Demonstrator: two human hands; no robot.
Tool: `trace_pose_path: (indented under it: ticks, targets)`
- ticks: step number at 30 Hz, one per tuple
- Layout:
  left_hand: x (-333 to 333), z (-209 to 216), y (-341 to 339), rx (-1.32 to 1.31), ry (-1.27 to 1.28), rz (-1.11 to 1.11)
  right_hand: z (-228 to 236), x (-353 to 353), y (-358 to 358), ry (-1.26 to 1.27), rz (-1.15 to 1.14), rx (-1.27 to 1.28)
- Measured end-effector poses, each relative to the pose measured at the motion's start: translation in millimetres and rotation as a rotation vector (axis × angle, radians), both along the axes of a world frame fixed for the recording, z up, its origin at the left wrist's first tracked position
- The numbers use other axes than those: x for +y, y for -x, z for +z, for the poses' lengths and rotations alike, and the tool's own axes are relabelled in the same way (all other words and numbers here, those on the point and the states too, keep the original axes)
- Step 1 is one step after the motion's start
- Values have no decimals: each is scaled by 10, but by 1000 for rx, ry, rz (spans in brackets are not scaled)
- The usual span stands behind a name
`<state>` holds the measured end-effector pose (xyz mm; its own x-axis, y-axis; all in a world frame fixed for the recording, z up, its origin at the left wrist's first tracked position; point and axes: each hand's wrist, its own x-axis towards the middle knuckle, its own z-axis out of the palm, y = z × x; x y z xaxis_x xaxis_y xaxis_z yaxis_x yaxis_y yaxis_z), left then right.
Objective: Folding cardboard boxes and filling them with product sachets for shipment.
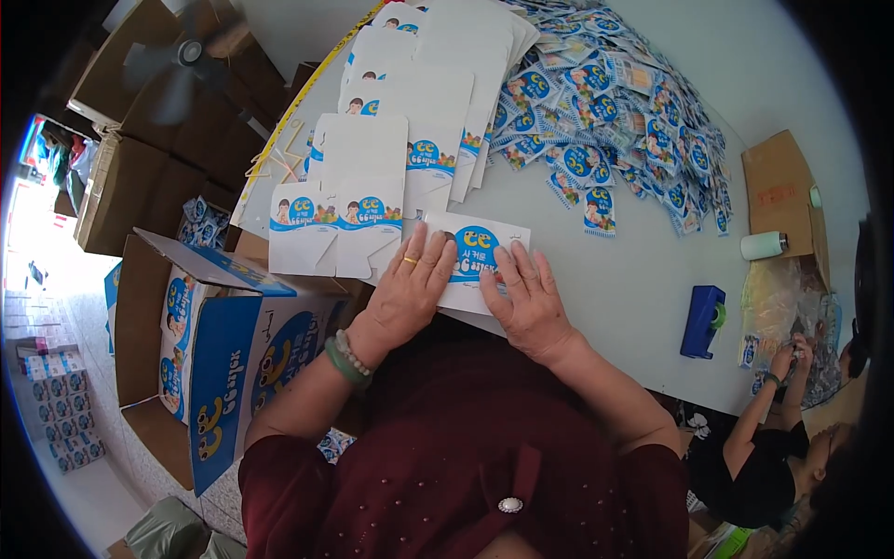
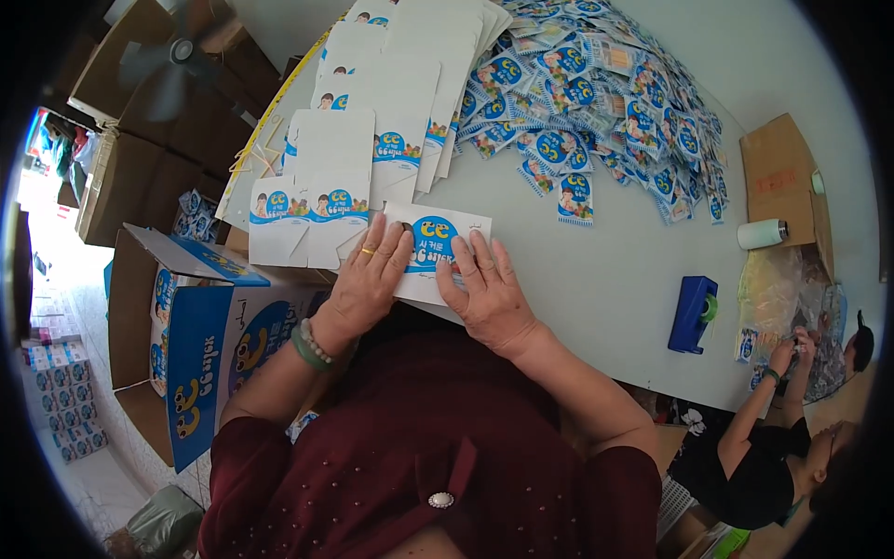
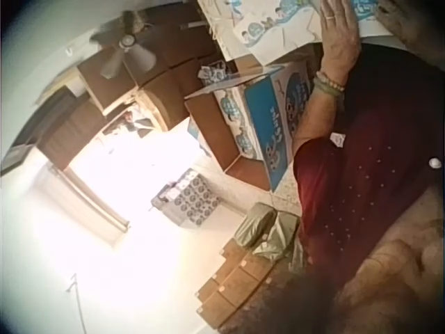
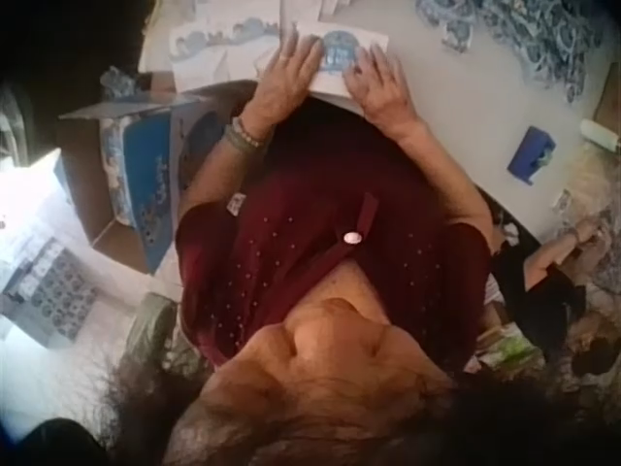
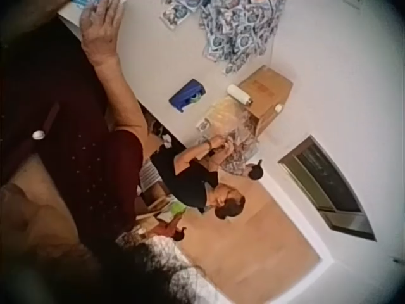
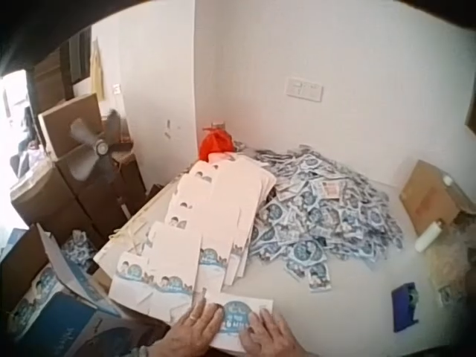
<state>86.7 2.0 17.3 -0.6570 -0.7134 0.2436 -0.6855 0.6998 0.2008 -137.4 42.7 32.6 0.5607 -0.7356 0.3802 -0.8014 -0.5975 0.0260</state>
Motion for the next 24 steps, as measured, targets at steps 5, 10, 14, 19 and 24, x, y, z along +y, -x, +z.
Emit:
trace_pose_path:
  ticks: [5, 10, 14, 19, 24]
  targets:
    - [87, 74, 40, -63, 108, 69, 357, 29, 5, -445, -1, -220]
    - [96, 207, 28, -183, 99, 0, 272, -120, 7, -449, 40, -228]
    - [26, 312, 2, 65, -174, -94, 134, -124, -12, -367, -9, -176]
    - [-65, 335, 5, 61, -71, -72, 137, -143, -29, -333, -17, -240]
    - [-122, 293, 40, 64, -3, -101, 170, -173, -16, -357, -22, -282]
